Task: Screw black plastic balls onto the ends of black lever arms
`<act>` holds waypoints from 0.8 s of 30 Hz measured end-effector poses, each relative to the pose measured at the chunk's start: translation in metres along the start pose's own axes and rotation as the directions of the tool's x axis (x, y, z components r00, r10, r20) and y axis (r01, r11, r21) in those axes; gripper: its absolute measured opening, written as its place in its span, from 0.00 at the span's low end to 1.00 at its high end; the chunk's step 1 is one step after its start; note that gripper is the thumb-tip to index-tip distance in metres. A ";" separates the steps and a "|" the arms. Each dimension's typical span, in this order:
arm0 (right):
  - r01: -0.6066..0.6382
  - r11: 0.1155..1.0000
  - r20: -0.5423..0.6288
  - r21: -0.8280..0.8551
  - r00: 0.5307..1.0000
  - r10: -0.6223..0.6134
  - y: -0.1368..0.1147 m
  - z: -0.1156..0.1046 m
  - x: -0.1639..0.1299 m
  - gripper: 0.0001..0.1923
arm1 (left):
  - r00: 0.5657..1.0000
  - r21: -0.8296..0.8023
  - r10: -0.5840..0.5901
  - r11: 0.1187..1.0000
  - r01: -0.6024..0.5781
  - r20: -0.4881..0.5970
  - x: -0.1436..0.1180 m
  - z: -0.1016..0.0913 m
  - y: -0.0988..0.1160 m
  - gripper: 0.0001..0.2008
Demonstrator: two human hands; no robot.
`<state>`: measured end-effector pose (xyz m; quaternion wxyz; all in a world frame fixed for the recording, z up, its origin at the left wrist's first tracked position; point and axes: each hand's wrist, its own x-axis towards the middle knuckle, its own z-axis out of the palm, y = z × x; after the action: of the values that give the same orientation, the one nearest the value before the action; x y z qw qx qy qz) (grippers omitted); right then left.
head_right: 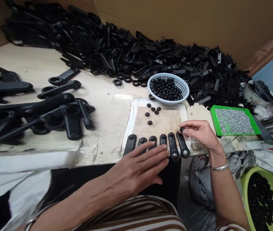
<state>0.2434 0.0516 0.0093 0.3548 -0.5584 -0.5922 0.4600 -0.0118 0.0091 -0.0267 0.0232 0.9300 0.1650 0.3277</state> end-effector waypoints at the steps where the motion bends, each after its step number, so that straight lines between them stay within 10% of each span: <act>1: 0.014 0.999 -0.021 -0.039 1.000 -0.015 0.002 -0.002 -0.002 0.12 | 0.999 0.007 0.018 1.000 -0.018 0.049 0.004 0.002 0.001 0.17; 6: 0.143 0.923 -0.081 -0.358 0.980 -0.184 0.011 -0.008 -0.009 0.10 | 0.955 0.016 0.034 0.999 -0.040 0.296 0.018 0.016 0.008 0.28; 13: 0.317 0.685 0.051 -0.656 0.924 -0.379 0.012 0.005 -0.013 0.07 | 0.949 0.067 -0.028 0.998 0.007 0.314 0.024 0.043 0.012 0.33; 24: 0.415 0.480 0.287 -0.773 0.903 -0.320 0.000 0.009 -0.011 0.07 | 0.928 -0.018 -0.023 0.999 0.032 0.372 0.036 0.048 0.004 0.25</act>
<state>0.2361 0.0390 0.0070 0.1140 -0.4932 -0.8592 0.0739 0.0456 0.0200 -0.0420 0.0698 0.9724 0.1669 0.1476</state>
